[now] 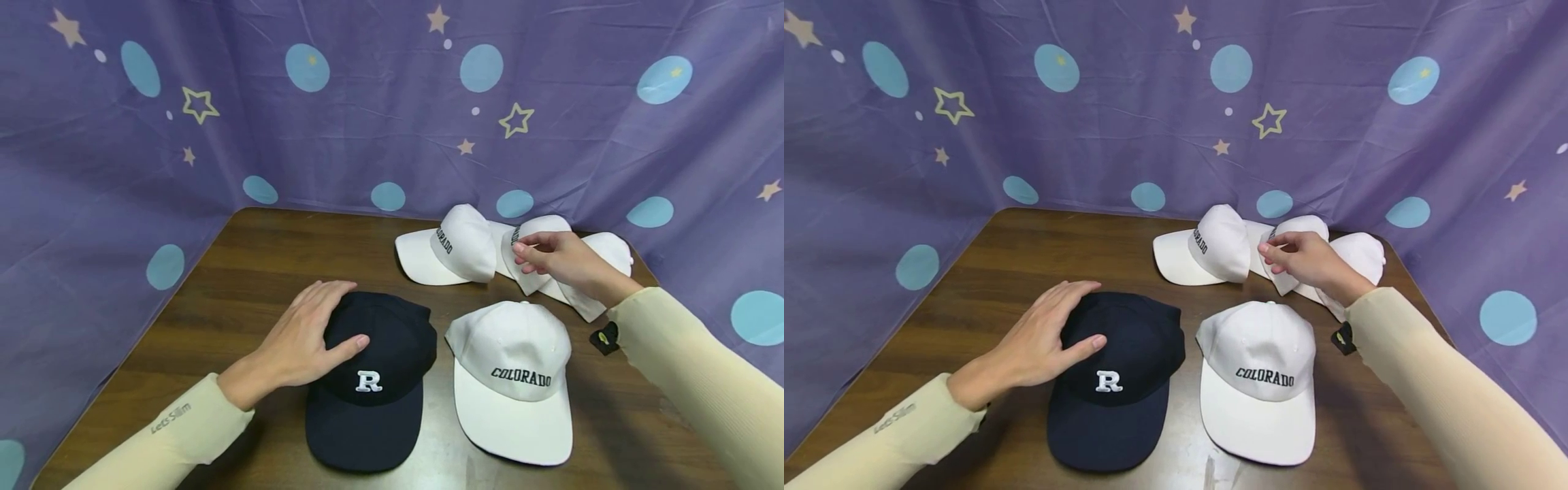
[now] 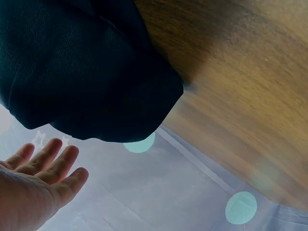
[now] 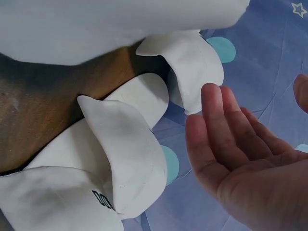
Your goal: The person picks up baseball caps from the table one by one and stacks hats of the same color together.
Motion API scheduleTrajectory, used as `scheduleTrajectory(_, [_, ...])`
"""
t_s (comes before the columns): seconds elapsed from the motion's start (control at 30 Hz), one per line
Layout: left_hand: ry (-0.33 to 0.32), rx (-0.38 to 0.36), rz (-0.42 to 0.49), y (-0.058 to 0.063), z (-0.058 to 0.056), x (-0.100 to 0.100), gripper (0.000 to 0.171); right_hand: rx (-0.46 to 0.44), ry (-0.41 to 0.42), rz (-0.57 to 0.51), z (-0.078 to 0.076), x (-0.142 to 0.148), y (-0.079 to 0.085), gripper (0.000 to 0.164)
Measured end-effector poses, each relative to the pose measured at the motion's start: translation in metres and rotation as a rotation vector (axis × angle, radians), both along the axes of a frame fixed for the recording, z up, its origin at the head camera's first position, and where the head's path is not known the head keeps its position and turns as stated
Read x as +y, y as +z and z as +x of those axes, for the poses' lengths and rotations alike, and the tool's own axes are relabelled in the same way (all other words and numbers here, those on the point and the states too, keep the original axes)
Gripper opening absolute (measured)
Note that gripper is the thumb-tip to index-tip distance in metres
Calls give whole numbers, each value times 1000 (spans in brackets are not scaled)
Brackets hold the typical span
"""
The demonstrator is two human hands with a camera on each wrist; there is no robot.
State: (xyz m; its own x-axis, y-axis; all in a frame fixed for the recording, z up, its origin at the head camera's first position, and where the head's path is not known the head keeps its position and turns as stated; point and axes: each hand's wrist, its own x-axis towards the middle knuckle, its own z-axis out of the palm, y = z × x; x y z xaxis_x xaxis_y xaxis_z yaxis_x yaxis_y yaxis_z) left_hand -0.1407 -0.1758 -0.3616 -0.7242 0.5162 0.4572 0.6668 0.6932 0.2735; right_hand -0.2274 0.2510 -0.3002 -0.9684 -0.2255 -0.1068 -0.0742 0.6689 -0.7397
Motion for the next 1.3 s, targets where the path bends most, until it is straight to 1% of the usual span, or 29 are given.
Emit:
scheduleTrajectory(0.13, [4,6,0,1,1,-1,77,6,-3,42,-9,-5,1,63])
scheduleTrajectory(0.23, [4,6,1,2,1,-2,77,-16,4,59,-15,-9,1,64])
scheduleTrajectory(0.37, [9,8,0,2,2,-3,77,-62,20,43,-24,-14,-2,64])
scheduleTrajectory(0.53, [16,7,0,2,3,-4,78,-142,63,8,-33,-18,-8,67])
scheduleTrajectory(0.67, [17,9,1,2,3,-4,78,-213,96,-14,-37,-19,-12,73])
scheduleTrajectory(0.87, [8,19,9,2,2,-5,77,-272,139,-52,-42,-18,-19,79])
scheduleTrajectory(1.03, [13,10,-3,3,2,-4,78,-328,163,-109,-47,-15,-28,92])
scheduleTrajectory(1.1, [13,4,-6,3,2,-3,78,-343,175,-137,-49,-14,-30,94])
scheduleTrajectory(1.3, [4,5,-2,2,1,-2,77,-352,171,-221,-52,-15,-31,88])
